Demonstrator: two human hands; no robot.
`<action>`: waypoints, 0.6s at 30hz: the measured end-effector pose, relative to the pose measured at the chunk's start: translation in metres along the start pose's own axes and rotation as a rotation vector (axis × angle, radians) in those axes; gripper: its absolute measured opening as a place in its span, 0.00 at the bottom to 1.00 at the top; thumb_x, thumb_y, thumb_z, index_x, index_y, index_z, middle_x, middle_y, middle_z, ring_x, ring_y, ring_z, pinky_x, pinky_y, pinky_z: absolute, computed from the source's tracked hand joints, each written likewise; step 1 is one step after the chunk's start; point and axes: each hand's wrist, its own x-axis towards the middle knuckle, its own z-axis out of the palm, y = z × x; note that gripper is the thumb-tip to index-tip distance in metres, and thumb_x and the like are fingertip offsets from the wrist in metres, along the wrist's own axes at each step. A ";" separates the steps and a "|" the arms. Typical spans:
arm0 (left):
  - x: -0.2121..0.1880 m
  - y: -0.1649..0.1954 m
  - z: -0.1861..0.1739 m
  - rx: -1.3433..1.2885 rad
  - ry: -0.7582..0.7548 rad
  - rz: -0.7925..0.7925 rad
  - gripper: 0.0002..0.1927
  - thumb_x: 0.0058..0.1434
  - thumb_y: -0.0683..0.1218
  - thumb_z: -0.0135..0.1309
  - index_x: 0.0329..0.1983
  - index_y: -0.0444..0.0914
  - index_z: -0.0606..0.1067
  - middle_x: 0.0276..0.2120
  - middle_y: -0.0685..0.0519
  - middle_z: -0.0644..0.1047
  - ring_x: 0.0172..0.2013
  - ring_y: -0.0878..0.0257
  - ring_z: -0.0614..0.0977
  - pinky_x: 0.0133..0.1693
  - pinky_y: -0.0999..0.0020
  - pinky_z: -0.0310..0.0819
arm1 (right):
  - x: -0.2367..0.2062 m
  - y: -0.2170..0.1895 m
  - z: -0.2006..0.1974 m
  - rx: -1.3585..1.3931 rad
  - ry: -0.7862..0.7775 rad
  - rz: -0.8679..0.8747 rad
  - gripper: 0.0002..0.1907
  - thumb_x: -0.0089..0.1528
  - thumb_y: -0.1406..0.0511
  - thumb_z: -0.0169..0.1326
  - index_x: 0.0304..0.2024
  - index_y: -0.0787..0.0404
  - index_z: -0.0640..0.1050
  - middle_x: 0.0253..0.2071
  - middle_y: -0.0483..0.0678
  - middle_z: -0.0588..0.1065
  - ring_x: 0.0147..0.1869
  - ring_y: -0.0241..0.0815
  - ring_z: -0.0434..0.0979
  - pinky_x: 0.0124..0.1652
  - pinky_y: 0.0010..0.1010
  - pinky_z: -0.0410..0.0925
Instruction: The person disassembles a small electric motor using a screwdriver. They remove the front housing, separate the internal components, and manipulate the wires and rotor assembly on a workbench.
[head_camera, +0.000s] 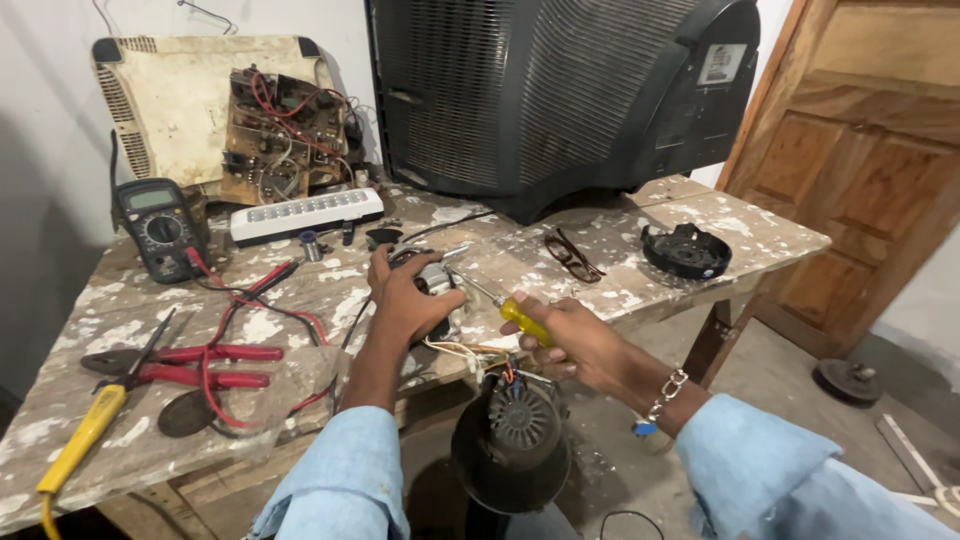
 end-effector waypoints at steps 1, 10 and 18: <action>0.000 0.000 0.000 -0.001 -0.011 -0.005 0.38 0.36 0.58 0.69 0.55 0.52 0.81 0.73 0.35 0.48 0.72 0.36 0.51 0.68 0.47 0.53 | 0.001 0.000 0.000 -0.031 0.042 0.006 0.31 0.67 0.50 0.53 0.51 0.76 0.76 0.25 0.42 0.67 0.15 0.27 0.53 0.13 0.22 0.49; -0.001 -0.001 0.000 -0.001 -0.002 0.007 0.38 0.34 0.58 0.70 0.55 0.53 0.81 0.73 0.36 0.50 0.72 0.38 0.53 0.68 0.48 0.55 | 0.001 0.003 0.018 -0.646 0.414 -0.345 0.24 0.63 0.52 0.61 0.29 0.69 0.85 0.16 0.49 0.72 0.17 0.37 0.66 0.21 0.33 0.61; -0.001 -0.003 0.003 -0.015 0.037 0.041 0.38 0.35 0.59 0.70 0.54 0.51 0.81 0.72 0.35 0.51 0.71 0.36 0.54 0.67 0.47 0.56 | -0.002 0.019 0.016 -1.522 0.548 -0.799 0.18 0.68 0.56 0.55 0.40 0.67 0.80 0.26 0.56 0.77 0.27 0.57 0.80 0.30 0.46 0.73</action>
